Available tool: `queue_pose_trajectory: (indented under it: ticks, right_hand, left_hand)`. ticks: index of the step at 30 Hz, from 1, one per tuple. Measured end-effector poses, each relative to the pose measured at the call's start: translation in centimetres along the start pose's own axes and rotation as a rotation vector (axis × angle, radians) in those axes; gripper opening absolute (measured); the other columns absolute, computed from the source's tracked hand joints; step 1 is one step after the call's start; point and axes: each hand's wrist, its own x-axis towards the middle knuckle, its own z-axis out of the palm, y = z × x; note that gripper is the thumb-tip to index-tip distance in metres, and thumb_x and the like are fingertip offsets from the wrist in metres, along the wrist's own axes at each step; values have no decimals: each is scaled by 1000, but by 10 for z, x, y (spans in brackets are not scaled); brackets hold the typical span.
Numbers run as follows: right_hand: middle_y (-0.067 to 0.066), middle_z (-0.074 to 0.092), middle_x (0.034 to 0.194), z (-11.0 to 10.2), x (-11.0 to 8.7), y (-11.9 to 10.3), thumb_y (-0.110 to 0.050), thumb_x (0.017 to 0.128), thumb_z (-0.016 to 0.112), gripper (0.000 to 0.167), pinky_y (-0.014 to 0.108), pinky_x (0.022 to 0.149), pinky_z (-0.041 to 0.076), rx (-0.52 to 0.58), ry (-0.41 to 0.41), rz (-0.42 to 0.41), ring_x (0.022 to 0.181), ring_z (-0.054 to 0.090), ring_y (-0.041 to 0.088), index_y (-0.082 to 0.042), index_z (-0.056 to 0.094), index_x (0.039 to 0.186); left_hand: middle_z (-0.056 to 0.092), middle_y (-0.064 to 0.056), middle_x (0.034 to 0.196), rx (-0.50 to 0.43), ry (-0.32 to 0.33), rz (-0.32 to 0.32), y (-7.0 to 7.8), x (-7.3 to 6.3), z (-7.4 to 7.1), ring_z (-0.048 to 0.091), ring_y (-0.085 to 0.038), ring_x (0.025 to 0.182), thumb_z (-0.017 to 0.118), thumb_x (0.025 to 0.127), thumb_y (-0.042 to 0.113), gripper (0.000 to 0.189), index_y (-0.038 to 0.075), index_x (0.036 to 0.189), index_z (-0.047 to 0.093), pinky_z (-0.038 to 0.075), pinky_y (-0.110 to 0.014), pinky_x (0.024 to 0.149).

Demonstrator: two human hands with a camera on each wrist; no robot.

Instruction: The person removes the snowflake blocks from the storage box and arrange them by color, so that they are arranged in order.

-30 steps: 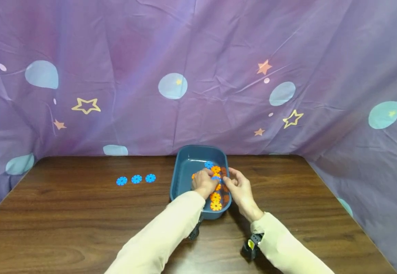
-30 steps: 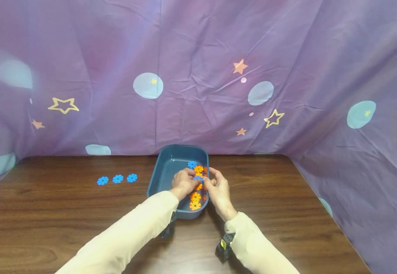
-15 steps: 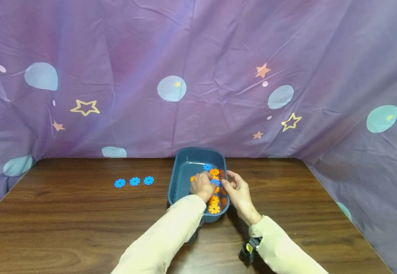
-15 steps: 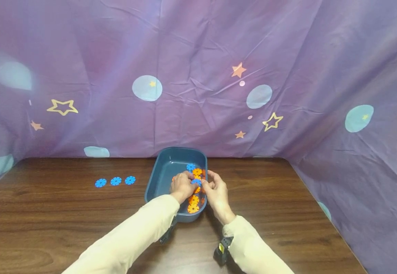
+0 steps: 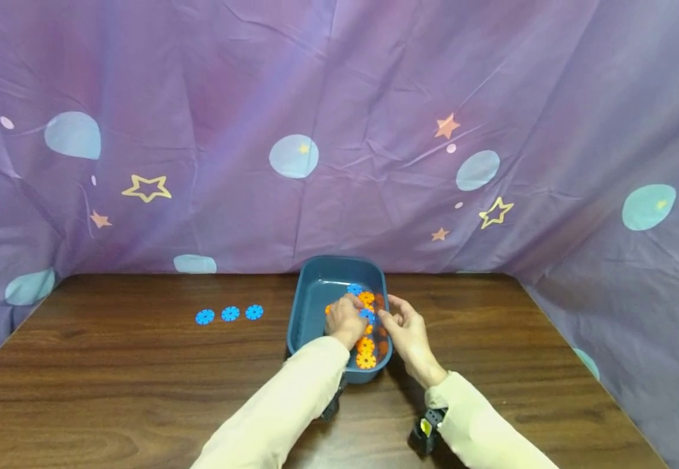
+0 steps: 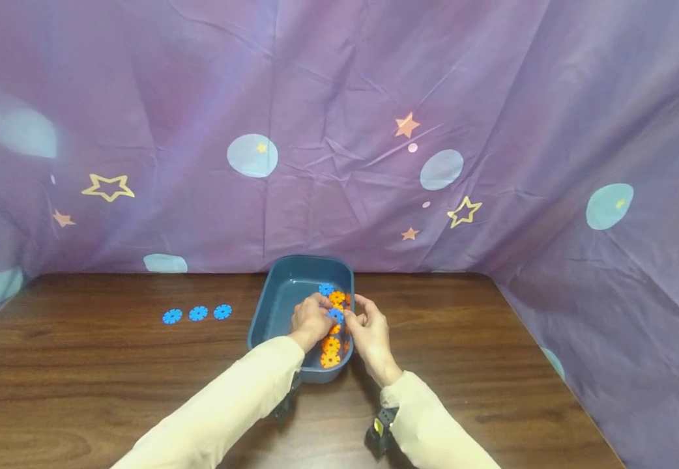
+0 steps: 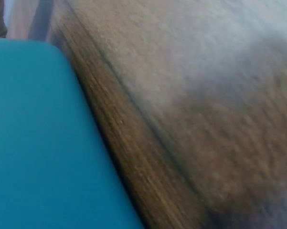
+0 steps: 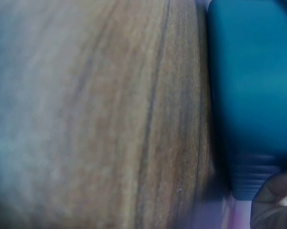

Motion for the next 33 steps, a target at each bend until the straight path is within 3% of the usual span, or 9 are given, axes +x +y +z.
queue_pose_trajectory:
  ticks: [6, 11, 15, 20, 25, 33]
  right_hand:
    - [0, 49, 60, 0, 1, 4, -7, 90, 59, 45, 18, 48, 38, 4, -11, 12, 55, 50, 8, 5, 46, 132]
    - [0, 49, 60, 0, 0, 4, -7, 91, 59, 45, 18, 49, 41, 13, -16, 15, 55, 52, 9, 5, 46, 132]
    - [0, 49, 59, 0, -1, 2, -8, 91, 59, 44, 18, 50, 42, 15, -12, 12, 55, 54, 9, 5, 47, 131]
    - [0, 48, 58, -1, 0, 0, -6, 90, 59, 42, 17, 49, 40, 5, 0, -2, 54, 53, 8, 5, 49, 129]
    - [1, 49, 58, 0, 0, 0, -6, 90, 59, 42, 18, 49, 40, 5, -2, -5, 55, 54, 10, 5, 49, 129]
    - [1, 51, 61, -2, 0, -1, -7, 91, 59, 42, 18, 50, 43, 11, -10, 2, 56, 54, 9, 5, 48, 129]
  left_hand:
    - [70, -2, 82, -61, 41, 32, 0, -2, -2, 64, -25, 85, 74, 70, 5, 17, 13, 84, 70, 50, -33, 75]
    - [73, -1, 83, -138, 40, 8, 1, -4, -6, 65, -24, 89, 74, 71, 6, 17, 13, 86, 72, 49, -32, 78]
    - [73, -2, 85, -286, 3, -37, 3, -3, -10, 64, -20, 87, 75, 72, 6, 20, 12, 91, 73, 49, -27, 72]
    - [71, -7, 84, -544, -86, -82, 6, -2, -18, 59, -12, 71, 72, 74, 1, 26, 6, 99, 71, 49, -20, 60]
    - [64, -7, 87, -761, -180, -97, 6, -6, -31, 57, -9, 65, 67, 79, -4, 27, 0, 106, 67, 54, -23, 62]
    - [57, -4, 90, -855, -248, -63, 7, -11, -55, 56, -7, 68, 66, 83, 0, 32, 0, 115, 63, 53, -19, 63]
